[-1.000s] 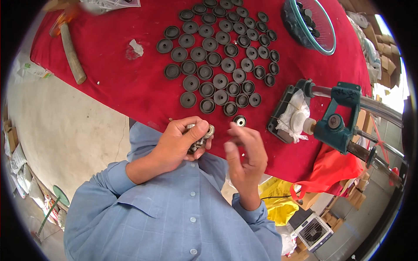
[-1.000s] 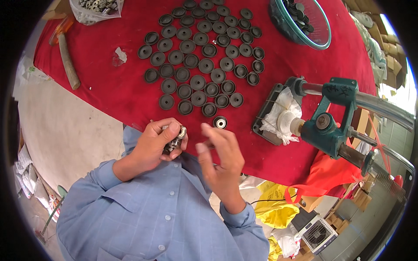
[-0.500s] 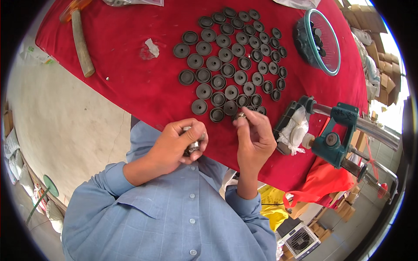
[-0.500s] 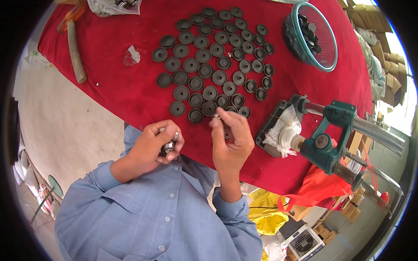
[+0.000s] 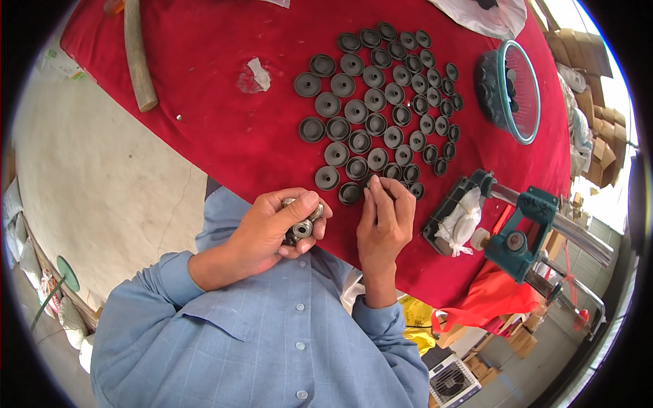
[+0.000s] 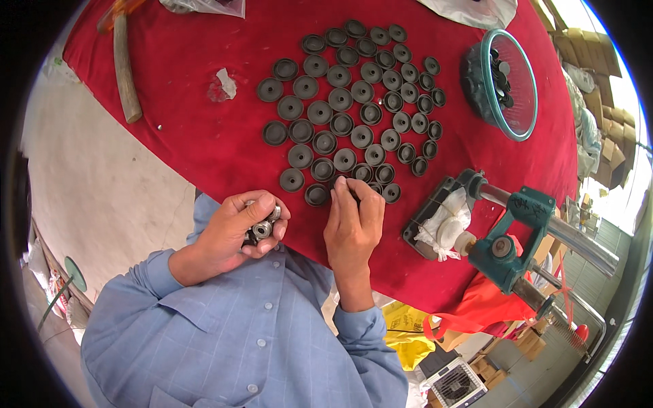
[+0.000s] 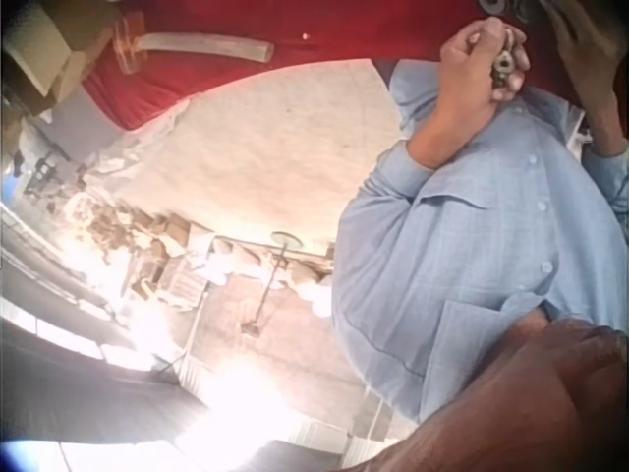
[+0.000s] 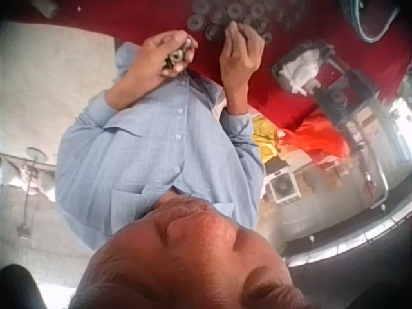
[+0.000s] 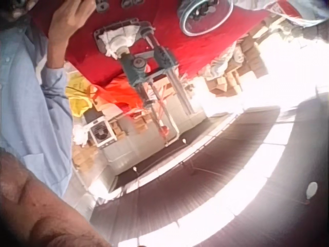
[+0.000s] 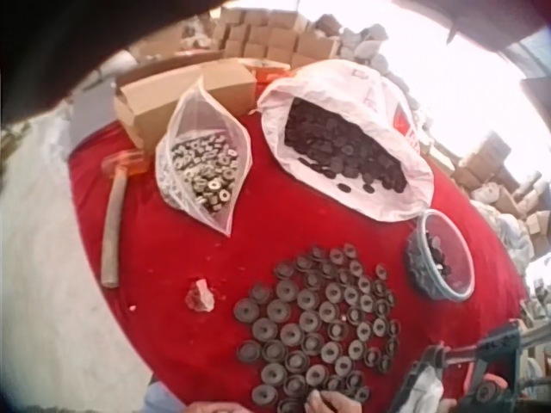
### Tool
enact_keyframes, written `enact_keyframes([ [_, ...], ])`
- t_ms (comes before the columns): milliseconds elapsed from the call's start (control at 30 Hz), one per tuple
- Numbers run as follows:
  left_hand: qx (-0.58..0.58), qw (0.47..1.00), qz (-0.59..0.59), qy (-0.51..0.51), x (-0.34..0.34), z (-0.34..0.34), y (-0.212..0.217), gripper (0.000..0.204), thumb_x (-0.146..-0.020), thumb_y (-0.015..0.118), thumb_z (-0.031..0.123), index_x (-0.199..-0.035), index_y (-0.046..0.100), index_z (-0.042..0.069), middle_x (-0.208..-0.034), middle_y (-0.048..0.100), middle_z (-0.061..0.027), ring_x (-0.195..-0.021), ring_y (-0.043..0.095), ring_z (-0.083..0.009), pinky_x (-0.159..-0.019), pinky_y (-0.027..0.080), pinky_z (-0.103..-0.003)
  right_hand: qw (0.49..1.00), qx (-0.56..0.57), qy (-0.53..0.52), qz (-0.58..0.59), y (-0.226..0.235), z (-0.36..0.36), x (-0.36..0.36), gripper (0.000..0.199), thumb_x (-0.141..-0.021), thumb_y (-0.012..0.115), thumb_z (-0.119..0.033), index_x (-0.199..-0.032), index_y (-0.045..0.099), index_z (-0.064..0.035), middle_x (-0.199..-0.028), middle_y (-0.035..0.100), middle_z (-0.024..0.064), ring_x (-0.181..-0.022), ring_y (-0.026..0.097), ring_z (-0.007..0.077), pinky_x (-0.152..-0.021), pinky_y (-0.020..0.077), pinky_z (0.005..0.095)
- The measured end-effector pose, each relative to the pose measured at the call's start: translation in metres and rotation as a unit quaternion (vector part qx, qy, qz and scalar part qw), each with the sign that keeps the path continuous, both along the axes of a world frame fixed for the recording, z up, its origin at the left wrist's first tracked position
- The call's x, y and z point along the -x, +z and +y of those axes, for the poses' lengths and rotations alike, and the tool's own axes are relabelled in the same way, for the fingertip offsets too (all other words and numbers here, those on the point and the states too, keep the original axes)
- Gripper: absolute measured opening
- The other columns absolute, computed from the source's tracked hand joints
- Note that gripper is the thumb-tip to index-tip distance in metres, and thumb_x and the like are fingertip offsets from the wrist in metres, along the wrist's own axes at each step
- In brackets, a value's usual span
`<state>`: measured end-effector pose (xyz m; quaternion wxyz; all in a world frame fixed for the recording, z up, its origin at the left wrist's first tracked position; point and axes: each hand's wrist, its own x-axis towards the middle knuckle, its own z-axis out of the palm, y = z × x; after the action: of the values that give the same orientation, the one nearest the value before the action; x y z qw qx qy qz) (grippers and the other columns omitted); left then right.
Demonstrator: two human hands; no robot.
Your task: The person sorts dark circular discs on a red table and then inserts small metal rings into them one by one. The person arranges the discs in rows and places the metal rings into the center of each disc, creating a pile of assembled components.
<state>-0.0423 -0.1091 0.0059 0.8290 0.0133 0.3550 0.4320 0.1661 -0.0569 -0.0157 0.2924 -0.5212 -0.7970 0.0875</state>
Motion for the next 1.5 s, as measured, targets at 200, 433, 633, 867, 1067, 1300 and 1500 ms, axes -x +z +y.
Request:
enact_keyframes([
  [200, -0.006, 1.000, -0.005, 0.006, -0.001, 0.000, -0.001, 0.040, -0.113, 0.059, 0.039, -0.111, 0.068, 0.001, -0.089, 0.070, -0.0103, -0.061, 0.061, -0.0097, -0.043, 0.035, -0.020, 0.982, -0.046, -0.024, -0.179, 0.000, -0.024, 0.001, 0.045, -0.088, 0.066, -0.002, -0.132, 0.074, -0.0029, -0.127, 0.069, 0.0073, -0.113, 0.064, 0.0277, -0.100, 0.0436, 0.0419],
  [433, 0.008, 1.000, -0.012, 0.023, -0.002, 0.000, -0.003, 0.038, -0.112, 0.060, 0.036, -0.115, 0.069, -0.002, -0.089, 0.069, -0.0099, -0.062, 0.060, -0.0096, -0.043, 0.037, -0.019, 0.997, 0.046, -0.012, -0.058, 0.020, -0.014, -0.002, 0.049, -0.085, 0.065, 0.004, -0.133, 0.073, -0.0045, -0.125, 0.070, 0.0078, -0.115, 0.062, 0.0285, -0.102, 0.0432, 0.0421],
  [633, 0.027, 0.999, 0.013, 0.013, -0.004, -0.001, -0.002, 0.042, -0.115, 0.051, 0.037, -0.112, 0.069, -0.001, -0.086, 0.068, -0.0099, -0.058, 0.061, -0.0135, -0.041, 0.035, -0.021, 0.952, 0.230, 0.091, 0.177, 0.056, -0.026, 0.028, 0.038, -0.091, 0.076, 0.003, -0.128, 0.075, -0.0024, -0.115, 0.067, 0.0142, -0.093, 0.071, 0.0232, -0.079, 0.0588, 0.0341],
  [867, 0.011, 1.000, -0.001, -0.006, -0.002, -0.009, -0.014, 0.044, -0.114, 0.048, 0.034, -0.113, 0.069, -0.005, -0.088, 0.069, -0.0115, -0.059, 0.063, -0.0149, -0.041, 0.037, -0.024, 0.952, 0.257, 0.094, 0.136, 0.053, -0.027, 0.031, 0.033, -0.089, 0.078, 0.003, -0.121, 0.074, -0.0018, -0.113, 0.066, 0.0114, -0.094, 0.071, 0.0248, -0.075, 0.0587, 0.0357],
  [1067, 0.021, 1.000, 0.002, 0.010, -0.003, -0.006, -0.004, 0.042, -0.113, 0.048, 0.032, -0.111, 0.068, -0.005, -0.089, 0.069, -0.0136, -0.061, 0.062, -0.0154, -0.042, 0.038, -0.024, 0.963, 0.229, 0.074, 0.123, 0.059, -0.026, 0.033, 0.025, -0.089, 0.078, 0.005, -0.112, 0.070, -0.0026, -0.109, 0.068, 0.0130, -0.090, 0.071, 0.0292, -0.074, 0.0581, 0.0371],
  [1300, 0.042, 0.995, -0.068, 0.056, 0.020, -0.004, 0.003, 0.037, -0.113, 0.049, 0.030, -0.106, 0.067, -0.002, -0.088, 0.069, -0.0132, -0.064, 0.062, -0.0144, -0.043, 0.038, -0.023, 0.995, 0.049, 0.035, 0.078, 0.026, -0.004, 0.046, 0.027, -0.088, 0.078, 0.005, -0.113, 0.072, -0.0027, -0.106, 0.072, 0.0118, -0.089, 0.071, 0.0293, -0.077, 0.0572, 0.0381],
  [1500, 0.026, 0.994, -0.061, 0.091, 0.028, 0.003, -0.007, 0.035, -0.113, 0.048, 0.030, -0.106, 0.067, 0.001, -0.090, 0.068, -0.0121, -0.064, 0.061, -0.0135, -0.044, 0.038, -0.023, 0.997, -0.005, 0.072, 0.028, 0.008, -0.002, 0.055, 0.025, -0.084, 0.077, 0.006, -0.109, 0.075, 0.0002, -0.108, 0.071, 0.0115, -0.094, 0.069, 0.0289, -0.080, 0.0571, 0.0396],
])
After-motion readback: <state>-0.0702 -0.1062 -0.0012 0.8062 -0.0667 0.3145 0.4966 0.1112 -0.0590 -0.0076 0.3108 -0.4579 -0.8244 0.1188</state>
